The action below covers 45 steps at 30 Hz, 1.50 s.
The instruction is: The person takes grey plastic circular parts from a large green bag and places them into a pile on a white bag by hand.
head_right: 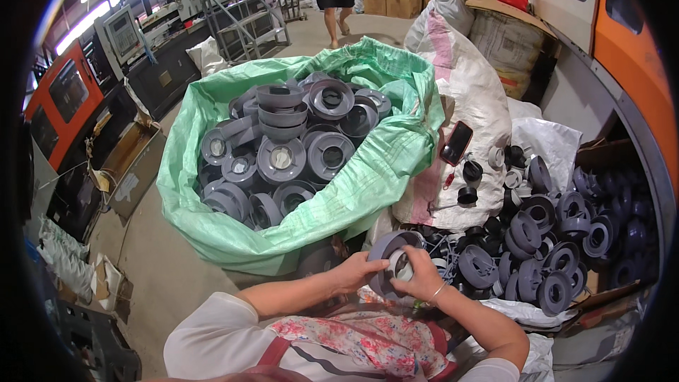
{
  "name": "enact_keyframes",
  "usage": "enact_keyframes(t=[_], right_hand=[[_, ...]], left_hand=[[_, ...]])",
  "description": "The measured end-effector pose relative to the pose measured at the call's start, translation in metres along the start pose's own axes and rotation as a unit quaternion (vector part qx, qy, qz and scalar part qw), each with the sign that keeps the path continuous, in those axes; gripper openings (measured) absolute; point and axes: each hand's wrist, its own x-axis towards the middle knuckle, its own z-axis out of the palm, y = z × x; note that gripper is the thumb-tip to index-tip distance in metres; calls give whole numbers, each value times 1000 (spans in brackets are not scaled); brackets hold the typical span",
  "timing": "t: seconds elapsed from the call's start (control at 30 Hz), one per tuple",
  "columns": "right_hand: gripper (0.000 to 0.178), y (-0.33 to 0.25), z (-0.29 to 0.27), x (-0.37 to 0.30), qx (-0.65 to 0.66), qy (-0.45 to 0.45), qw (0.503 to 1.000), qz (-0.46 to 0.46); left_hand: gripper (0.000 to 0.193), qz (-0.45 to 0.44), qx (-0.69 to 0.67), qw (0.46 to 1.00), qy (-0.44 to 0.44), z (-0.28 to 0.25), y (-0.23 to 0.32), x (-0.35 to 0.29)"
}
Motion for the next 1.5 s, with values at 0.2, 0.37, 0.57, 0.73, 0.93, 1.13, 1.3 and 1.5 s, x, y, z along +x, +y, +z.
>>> enact_keyframes(t=[0.2,0.37,0.57,0.73,0.93,1.13,1.3,1.5], right_hand=[[46,-27,-16,17,112,-5,986,120],[74,5,-25,32,603,-161,688,371],[27,18,-76,80,279,132,932,191],[28,48,-156,162,24,275,949,154],[36,-33,-214,190,314,307,895,76],[6,-147,-187,86,368,9,844,-389],[12,-180,-178,73,465,-90,692,-544],[16,-164,-184,45,477,-112,672,-555]], left_hand=[[41,86,141,984,73,12,22,-8],[90,268,467,842,29,27,51,-22],[97,548,493,619,271,-1,186,-43],[10,575,360,711,186,-15,158,-40],[15,455,335,812,143,4,100,-16],[25,360,354,854,124,-16,77,-8],[28,349,376,851,112,-4,72,-4],[26,297,390,864,118,1,63,-10]])
